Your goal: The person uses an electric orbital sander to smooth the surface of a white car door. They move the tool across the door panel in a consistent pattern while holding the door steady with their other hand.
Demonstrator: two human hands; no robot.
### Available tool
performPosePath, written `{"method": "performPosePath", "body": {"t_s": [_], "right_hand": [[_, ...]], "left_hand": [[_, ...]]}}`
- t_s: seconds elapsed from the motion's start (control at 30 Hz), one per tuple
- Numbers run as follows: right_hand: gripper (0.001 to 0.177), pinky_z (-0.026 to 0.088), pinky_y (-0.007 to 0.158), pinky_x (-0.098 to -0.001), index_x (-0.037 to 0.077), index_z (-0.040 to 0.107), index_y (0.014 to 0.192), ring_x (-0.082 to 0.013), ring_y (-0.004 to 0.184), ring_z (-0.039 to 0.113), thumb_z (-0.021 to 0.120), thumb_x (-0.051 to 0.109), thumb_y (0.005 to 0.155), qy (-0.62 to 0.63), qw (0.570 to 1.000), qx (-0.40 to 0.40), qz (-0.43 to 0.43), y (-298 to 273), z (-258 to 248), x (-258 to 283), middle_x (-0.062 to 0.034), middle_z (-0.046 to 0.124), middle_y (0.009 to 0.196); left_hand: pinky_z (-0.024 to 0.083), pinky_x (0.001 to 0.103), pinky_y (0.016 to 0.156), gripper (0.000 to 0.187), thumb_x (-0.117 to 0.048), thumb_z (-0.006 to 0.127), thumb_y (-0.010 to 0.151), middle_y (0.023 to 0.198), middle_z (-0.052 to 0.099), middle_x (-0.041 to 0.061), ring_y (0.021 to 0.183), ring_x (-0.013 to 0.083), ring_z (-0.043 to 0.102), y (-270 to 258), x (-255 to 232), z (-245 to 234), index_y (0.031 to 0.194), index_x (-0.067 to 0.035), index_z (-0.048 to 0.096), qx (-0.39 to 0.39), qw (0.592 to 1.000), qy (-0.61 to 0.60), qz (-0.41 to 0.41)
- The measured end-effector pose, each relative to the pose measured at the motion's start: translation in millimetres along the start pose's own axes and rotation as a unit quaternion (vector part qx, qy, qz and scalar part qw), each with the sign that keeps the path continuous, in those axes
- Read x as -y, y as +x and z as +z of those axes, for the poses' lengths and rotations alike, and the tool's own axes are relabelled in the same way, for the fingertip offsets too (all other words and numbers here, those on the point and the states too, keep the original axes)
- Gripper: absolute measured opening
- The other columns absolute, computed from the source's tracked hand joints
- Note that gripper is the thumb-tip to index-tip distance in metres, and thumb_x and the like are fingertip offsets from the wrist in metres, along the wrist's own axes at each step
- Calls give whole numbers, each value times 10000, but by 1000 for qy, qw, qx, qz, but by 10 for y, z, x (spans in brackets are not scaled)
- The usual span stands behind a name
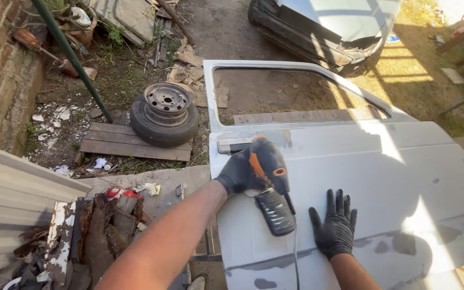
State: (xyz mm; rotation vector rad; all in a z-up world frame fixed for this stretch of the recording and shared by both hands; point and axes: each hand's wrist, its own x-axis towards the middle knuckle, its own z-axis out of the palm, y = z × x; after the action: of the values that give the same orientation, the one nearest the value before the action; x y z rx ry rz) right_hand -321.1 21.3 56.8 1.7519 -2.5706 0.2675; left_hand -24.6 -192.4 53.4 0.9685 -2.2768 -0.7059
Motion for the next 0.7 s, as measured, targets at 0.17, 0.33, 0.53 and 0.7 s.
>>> {"method": "performPosePath", "body": {"t_s": [0.17,0.33,0.53,0.7], "right_hand": [[889,69,1345,-567,240,266,1744,-347,1688,160,460,665,988,-8,1000,-4,6,-8,-12,-14,-87,219,1835],[882,97,1340,-567,239,278,1741,-353,1678,193,468,666,993,-19,999,-24,-8,-10,8,-7,-97,233,1831],[893,109,1331,-587,229,266,1746,-370,1677,188,435,673,990,-20,1000,-17,-13,-6,-17,-4,-97,224,1835],[944,86,1330,-566,317,168,1769,-328,1702,125,515,430,899,-48,998,10,-26,51,214,-311,-53,133,1863]], "left_hand": [[625,316,994,823,-332,992,580,1235,837,-4,1094,151,791,-637,306,-579,1341,-172,721,-102,986,-118,-64],[635,310,955,891,-303,1033,449,1185,855,-9,1050,81,754,-436,434,-576,1286,-172,758,-108,953,-211,-191],[385,279,1231,822,-538,794,843,1510,671,-27,1396,153,591,449,34,616,1538,-181,539,-26,995,-95,20],[578,332,1001,659,-486,697,664,1209,793,-38,1141,221,753,498,-750,280,1281,-257,667,-3,991,-94,-96]]}}
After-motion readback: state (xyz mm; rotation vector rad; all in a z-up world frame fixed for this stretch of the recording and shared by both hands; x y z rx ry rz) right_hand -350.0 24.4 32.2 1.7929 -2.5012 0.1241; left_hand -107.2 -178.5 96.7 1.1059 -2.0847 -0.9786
